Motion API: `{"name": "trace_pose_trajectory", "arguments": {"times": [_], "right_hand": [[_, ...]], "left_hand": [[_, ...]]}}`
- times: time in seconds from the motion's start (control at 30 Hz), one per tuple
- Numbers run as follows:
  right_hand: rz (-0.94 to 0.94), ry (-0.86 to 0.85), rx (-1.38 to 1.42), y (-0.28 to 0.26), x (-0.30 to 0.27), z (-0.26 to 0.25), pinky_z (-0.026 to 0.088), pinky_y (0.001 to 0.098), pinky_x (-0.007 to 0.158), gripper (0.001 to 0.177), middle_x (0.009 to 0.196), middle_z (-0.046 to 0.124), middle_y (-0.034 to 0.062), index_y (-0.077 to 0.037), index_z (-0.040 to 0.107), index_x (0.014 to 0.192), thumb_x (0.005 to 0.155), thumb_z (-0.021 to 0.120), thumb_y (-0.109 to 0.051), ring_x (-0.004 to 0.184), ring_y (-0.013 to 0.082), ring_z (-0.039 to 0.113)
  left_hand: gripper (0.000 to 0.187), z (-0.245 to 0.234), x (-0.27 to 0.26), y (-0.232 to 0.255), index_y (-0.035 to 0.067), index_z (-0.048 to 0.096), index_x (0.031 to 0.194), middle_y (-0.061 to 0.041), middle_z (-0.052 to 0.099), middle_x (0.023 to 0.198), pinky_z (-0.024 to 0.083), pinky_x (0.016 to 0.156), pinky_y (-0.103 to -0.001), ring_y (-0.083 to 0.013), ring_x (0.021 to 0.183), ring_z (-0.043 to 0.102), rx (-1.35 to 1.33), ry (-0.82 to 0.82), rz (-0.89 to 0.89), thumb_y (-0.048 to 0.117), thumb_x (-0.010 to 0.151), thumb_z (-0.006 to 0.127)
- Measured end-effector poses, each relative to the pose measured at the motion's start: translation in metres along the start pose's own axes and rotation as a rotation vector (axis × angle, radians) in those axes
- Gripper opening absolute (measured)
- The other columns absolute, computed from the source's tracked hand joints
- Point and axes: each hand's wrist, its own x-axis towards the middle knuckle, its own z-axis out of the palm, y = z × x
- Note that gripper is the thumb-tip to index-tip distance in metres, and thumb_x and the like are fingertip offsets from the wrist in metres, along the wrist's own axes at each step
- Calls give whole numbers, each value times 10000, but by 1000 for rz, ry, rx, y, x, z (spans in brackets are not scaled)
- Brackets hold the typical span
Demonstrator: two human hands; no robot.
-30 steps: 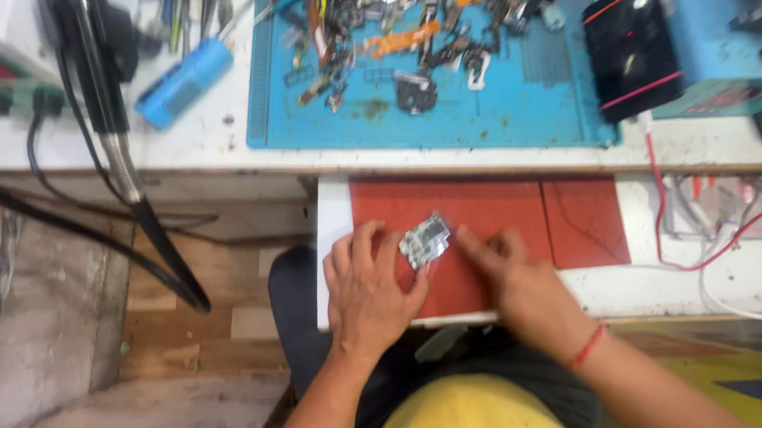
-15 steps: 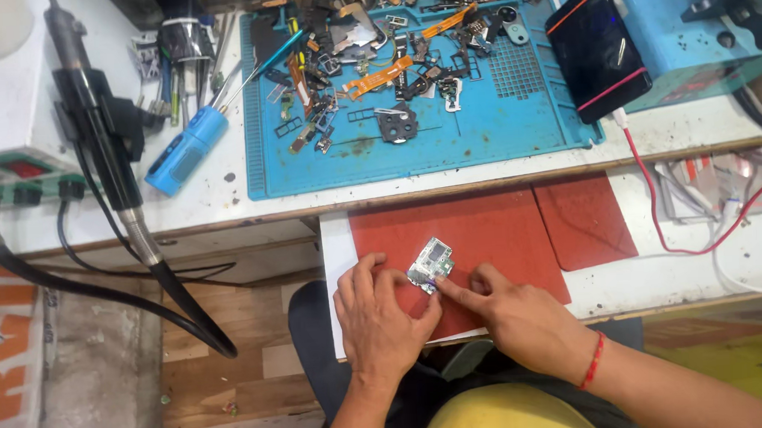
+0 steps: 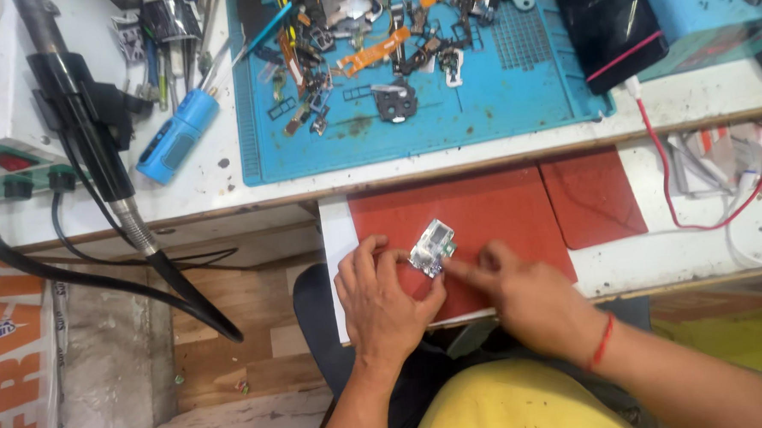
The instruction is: The person cleans a small electronic circuit board using a small brush and a vacuum cleaner. They scrub the surface of the board with the brush and then use the vacuum nozzle to remove debris from the components.
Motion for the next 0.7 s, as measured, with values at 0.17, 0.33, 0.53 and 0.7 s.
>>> {"name": "trace_pose_trajectory", "arguments": {"times": [0.17, 0.33, 0.53, 0.7], "right_hand": [[-91, 29, 11, 4, 7, 2, 578, 470, 607, 695, 1115, 605, 133, -273, 527, 1448, 796, 520, -30, 734, 338, 710], [-76, 56, -30, 15, 0, -2, 584, 463, 618, 749, 1143, 604, 148, -274, 500, 1535, 830, 499, -22, 679, 361, 693], [-89, 72, -9, 13, 4, -6, 580, 466, 592, 730, 1093, 602, 155, -272, 511, 1485, 806, 510, -4, 671, 375, 687], [-44, 58, -63, 12, 3, -8, 579, 469, 589, 745, 1096, 599, 146, -333, 517, 1499, 817, 527, -31, 653, 370, 688]], "left_hand": [[475, -2, 1, 1, 76, 695, 960, -101, 555, 1265, 347, 1022, -492, -335, 1205, 458, -3, -8, -7, 405, 659, 858], [467, 3, -2, -3, 76, 686, 977, -108, 548, 1281, 356, 1045, -481, -333, 1237, 461, -14, 43, 33, 400, 691, 861], [463, 1, -1, -1, 80, 690, 945, -103, 553, 1275, 365, 1038, -486, -334, 1216, 462, -16, 7, -2, 409, 675, 871], [456, 1, -5, 0, 89, 692, 940, -100, 558, 1270, 363, 1035, -492, -332, 1220, 462, -8, 26, 9, 403, 666, 876]]}}
